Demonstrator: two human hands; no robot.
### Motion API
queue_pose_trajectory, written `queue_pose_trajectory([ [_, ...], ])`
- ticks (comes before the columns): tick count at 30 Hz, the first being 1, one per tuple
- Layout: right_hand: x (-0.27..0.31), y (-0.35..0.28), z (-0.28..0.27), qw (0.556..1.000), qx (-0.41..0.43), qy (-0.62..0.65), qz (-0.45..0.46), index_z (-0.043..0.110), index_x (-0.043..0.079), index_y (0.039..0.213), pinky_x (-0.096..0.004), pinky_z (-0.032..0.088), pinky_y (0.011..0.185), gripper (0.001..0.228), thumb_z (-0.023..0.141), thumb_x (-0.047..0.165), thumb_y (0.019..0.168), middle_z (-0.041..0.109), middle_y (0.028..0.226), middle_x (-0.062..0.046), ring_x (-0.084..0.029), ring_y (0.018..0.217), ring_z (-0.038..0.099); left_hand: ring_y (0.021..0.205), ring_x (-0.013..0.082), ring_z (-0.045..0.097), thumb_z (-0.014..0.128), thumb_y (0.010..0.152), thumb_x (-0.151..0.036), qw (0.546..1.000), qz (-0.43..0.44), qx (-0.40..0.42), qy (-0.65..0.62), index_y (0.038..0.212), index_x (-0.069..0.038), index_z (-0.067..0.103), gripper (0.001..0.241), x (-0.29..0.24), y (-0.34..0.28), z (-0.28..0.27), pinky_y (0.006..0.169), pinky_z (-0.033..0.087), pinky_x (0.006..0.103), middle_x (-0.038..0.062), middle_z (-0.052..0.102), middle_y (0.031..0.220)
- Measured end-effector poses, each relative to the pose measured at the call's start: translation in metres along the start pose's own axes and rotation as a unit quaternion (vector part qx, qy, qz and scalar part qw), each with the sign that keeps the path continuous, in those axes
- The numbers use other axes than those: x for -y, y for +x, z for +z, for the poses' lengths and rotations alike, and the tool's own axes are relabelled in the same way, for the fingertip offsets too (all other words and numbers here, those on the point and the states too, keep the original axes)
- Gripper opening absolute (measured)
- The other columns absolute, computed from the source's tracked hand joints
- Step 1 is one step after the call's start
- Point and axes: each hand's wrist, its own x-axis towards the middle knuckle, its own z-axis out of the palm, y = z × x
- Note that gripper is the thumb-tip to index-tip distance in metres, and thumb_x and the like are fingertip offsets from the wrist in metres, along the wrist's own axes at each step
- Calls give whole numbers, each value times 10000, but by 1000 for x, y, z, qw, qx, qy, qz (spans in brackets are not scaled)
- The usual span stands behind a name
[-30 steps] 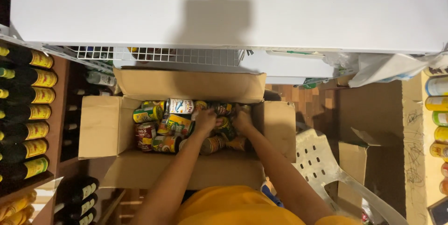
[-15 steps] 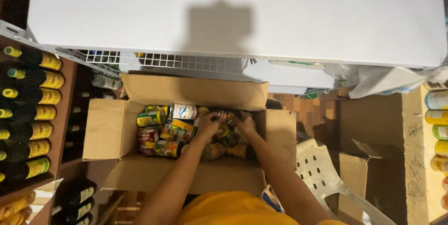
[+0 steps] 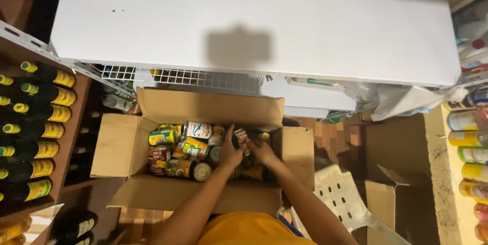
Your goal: The recorder is taking various canned goods from a cardboard box and organizing them neatly on a metal shelving unit.
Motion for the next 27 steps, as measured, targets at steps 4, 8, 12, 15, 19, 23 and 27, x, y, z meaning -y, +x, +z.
queue_pose_trajectory([
  [4,-32,21,-13,969,34,180,-163,645,44,1334,-317,516,878,515,654,398,961,726,1177,-61,-148,1027,636,1217,326,549,932,704,-179,999,16,-23,-24,1496,1,290,1035,-2,-1,-1,999,448,424,228,534,1363],
  [8,10,-28,-42,968,63,151,-191,672,34,1345,-287,536,887,482,683,332,966,748,1144,-51,-113,1031,653,1024,145,690,820,822,-176,982,-30,108,-154,1309,-51,684,521,-49,-11,-19,920,552,314,72,773,1136],
  [12,32,-57,-62,961,44,134,-239,680,40,1318,-297,551,857,475,704,331,944,751,1118,-42,-119,988,665,984,111,674,770,850,-137,968,-17,123,-217,1312,-81,658,478,-99,-25,-27,890,544,294,25,755,1100],
  [15,53,-84,-74,965,73,173,-185,692,76,1273,-307,553,797,426,698,316,921,743,1051,-9,-119,918,661,976,98,687,750,856,-134,956,-12,128,-265,1283,-100,663,438,-122,-31,-26,880,557,296,1,755,1086],
  [19,59,-96,-95,947,-45,-74,-309,765,17,1171,-297,534,754,386,705,345,975,755,924,-64,-135,837,645,939,92,660,774,859,-144,980,-7,80,-181,1258,-89,724,406,-152,-46,-29,866,544,293,13,770,1042],
  [23,63,-113,-115,924,13,26,-381,707,11,1249,-271,536,782,400,731,283,956,772,975,-31,-96,880,639,924,110,689,798,870,-178,985,30,55,-161,1168,-46,777,326,-170,-57,-18,858,543,287,29,801,1021],
  [27,102,-170,-142,922,15,75,-379,697,-8,1293,-259,542,772,434,713,256,950,790,1001,-52,-95,889,689,886,135,715,782,891,-167,988,84,75,-105,1185,-17,727,335,-235,-56,-29,812,570,314,80,792,1005],
])
